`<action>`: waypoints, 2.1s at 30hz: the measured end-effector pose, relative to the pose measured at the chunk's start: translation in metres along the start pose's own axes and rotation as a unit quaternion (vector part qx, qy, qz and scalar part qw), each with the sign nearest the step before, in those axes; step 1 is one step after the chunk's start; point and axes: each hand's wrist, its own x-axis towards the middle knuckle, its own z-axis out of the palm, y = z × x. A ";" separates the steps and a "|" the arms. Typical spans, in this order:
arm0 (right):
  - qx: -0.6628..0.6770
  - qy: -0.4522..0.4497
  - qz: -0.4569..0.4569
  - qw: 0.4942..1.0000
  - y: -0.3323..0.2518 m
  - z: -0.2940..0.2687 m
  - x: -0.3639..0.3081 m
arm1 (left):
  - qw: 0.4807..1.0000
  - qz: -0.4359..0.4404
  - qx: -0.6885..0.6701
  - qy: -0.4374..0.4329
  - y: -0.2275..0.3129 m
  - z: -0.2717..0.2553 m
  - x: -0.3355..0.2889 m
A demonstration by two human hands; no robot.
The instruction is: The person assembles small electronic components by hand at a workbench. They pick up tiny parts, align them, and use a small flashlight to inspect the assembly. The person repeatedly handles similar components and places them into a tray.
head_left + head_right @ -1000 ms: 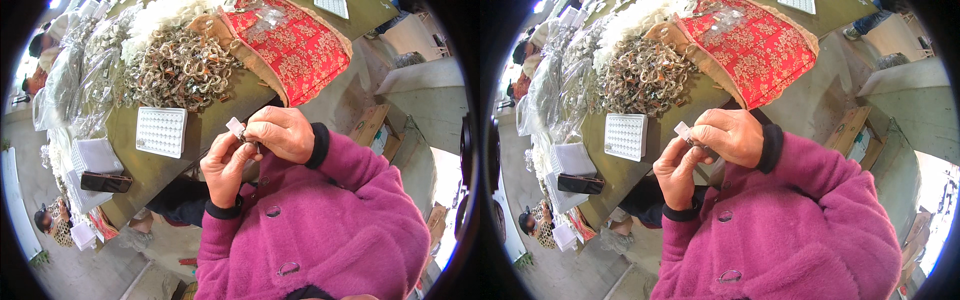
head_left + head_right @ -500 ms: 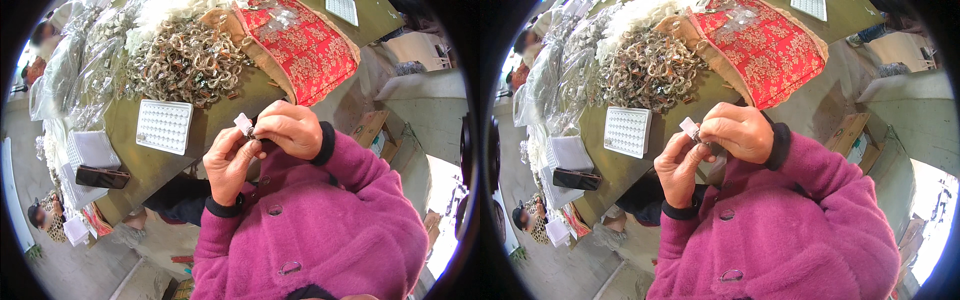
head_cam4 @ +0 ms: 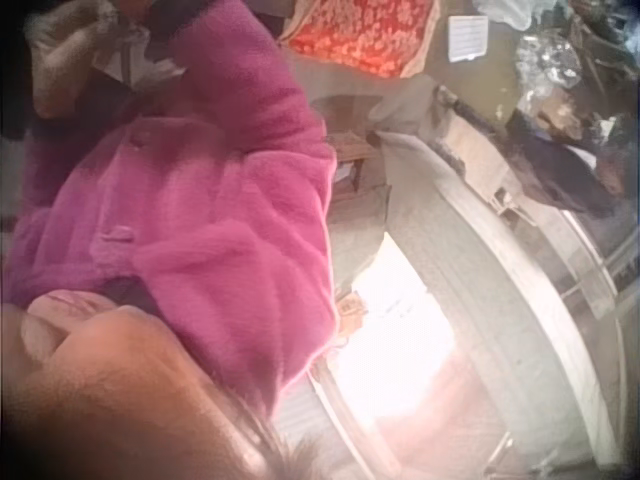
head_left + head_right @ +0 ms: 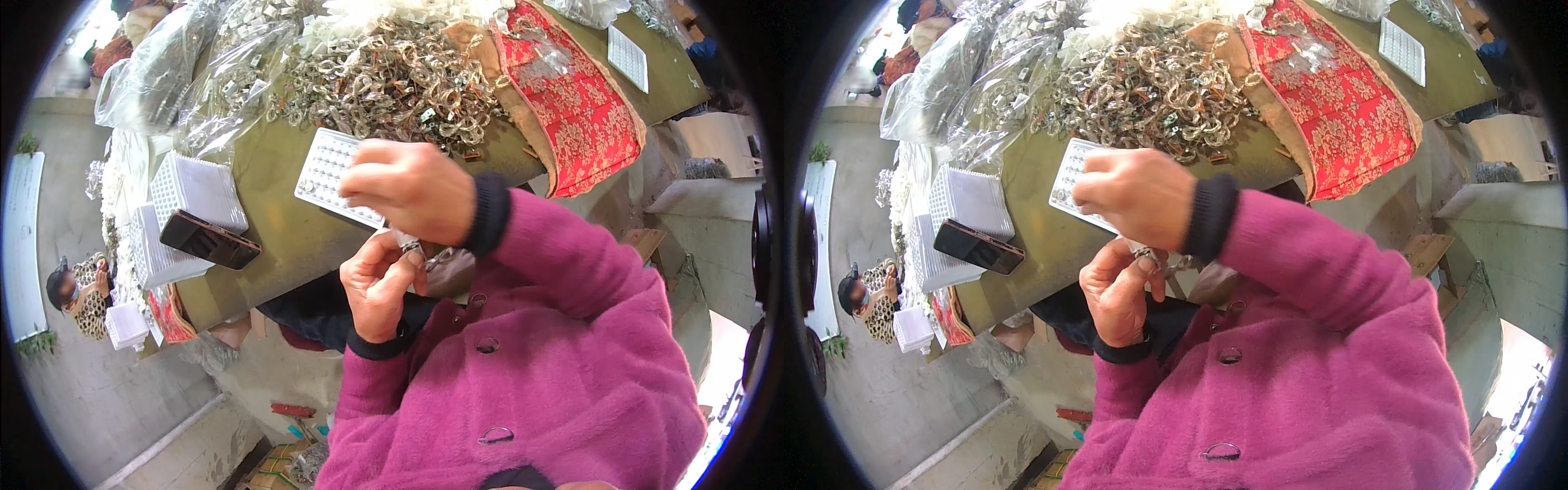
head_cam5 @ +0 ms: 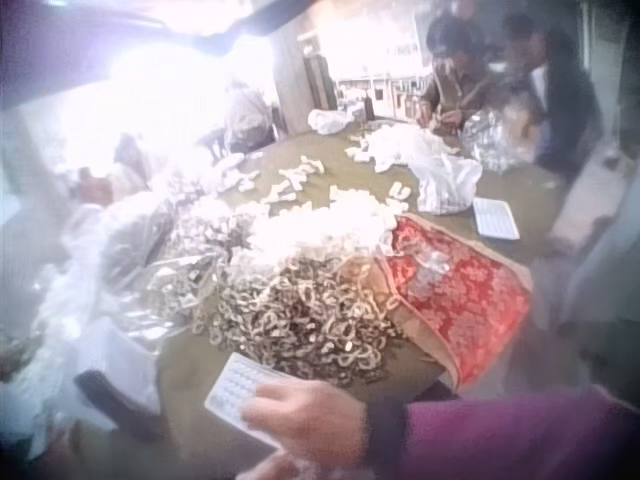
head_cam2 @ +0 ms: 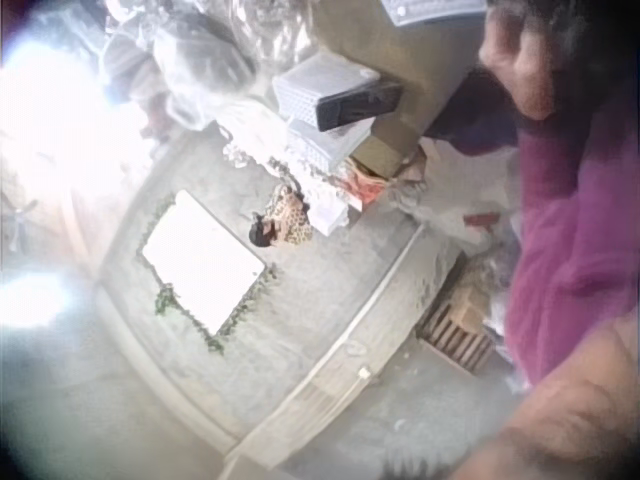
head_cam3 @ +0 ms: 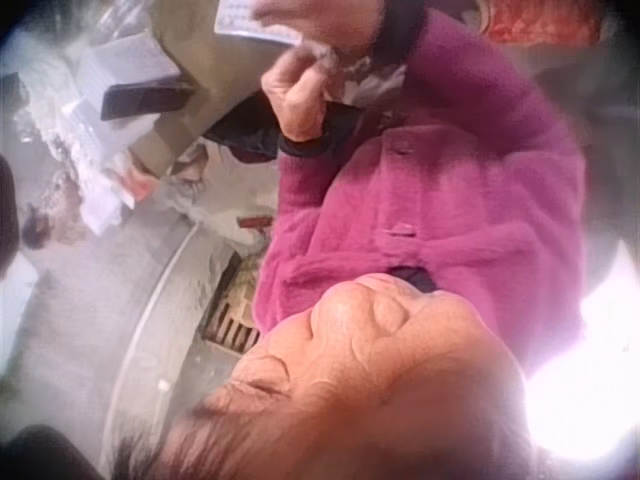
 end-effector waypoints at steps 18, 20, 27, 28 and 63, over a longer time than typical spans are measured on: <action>-0.199 0.071 -0.009 0.977 0.006 -0.006 0.018 | 0.989 0.023 -0.137 0.051 0.003 0.008 0.001; -0.022 0.097 0.112 0.989 -0.016 -0.046 -0.019 | 0.993 0.018 -0.107 0.048 -0.003 0.025 0.007; 0.332 0.080 0.365 0.866 -0.050 -0.078 -0.095 | 0.995 0.095 -0.007 -0.006 -0.023 0.064 0.021; 0.328 0.083 0.389 0.857 -0.049 -0.079 -0.099 | 0.994 0.113 0.010 -0.004 -0.026 0.068 0.023; 0.337 0.063 0.417 0.842 -0.021 -0.133 -0.124 | 0.990 -0.015 -0.108 -0.092 -0.038 0.114 0.068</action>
